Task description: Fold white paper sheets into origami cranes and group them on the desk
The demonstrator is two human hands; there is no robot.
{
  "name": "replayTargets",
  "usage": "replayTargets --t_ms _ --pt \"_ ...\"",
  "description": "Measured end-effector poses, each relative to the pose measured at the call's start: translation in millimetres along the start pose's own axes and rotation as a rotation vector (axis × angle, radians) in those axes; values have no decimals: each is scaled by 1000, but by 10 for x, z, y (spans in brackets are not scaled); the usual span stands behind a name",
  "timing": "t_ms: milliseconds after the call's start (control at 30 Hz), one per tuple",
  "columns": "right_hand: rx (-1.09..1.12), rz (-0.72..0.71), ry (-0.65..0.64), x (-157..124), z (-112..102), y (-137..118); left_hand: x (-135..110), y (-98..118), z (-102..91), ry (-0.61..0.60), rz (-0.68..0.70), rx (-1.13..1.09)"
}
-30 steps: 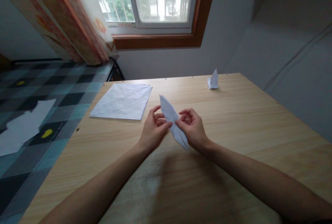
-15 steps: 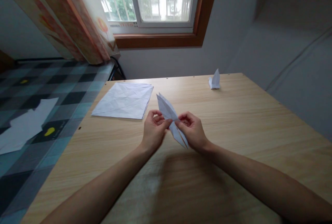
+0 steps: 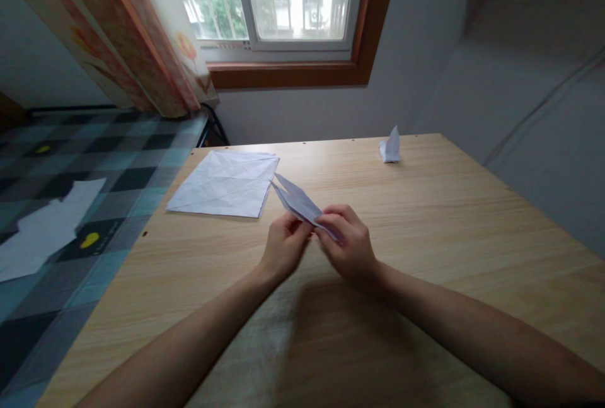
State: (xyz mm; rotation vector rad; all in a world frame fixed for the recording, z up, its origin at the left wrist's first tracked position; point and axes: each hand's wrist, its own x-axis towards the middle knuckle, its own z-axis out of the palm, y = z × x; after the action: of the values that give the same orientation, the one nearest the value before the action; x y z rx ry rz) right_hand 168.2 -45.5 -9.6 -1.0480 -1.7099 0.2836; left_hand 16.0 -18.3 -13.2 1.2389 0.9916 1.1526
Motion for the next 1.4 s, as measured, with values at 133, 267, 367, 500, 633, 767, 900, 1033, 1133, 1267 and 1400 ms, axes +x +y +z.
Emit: replayTargets --t_ms 133,267,367,500,633,767,900,1033,1133,1267,1400 --pt "-161 -149 -34 5 -21 -2 -17 12 -11 -50 -32 -144" --pt "-215 -199 -76 20 -37 0 -25 14 -13 -31 -66 -176" --pt "-195 -214 -82 20 -40 2 -14 7 -11 9 -46 -125" --pt "-98 -176 7 -2 -22 22 -4 30 -5 -4 -30 -77" --pt "-128 -100 32 -18 -2 37 -12 51 0 -67 -10 -84" --pt "-150 -140 25 -15 6 63 -23 13 -9 -77 -13 -68" --pt "-177 -171 35 -12 8 90 -33 -13 -20 -80 -33 -71" --pt "-162 -183 54 -3 -7 72 -47 -14 -29 -70 -56 -87" --pt "-50 -168 41 17 -30 16 -55 -7 -31 -83 -75 -95" --pt "158 125 33 30 -33 -41 -46 24 -21 -124 -44 -105" --pt "353 428 12 21 5 11 -26 58 -13 -109 -32 -99"
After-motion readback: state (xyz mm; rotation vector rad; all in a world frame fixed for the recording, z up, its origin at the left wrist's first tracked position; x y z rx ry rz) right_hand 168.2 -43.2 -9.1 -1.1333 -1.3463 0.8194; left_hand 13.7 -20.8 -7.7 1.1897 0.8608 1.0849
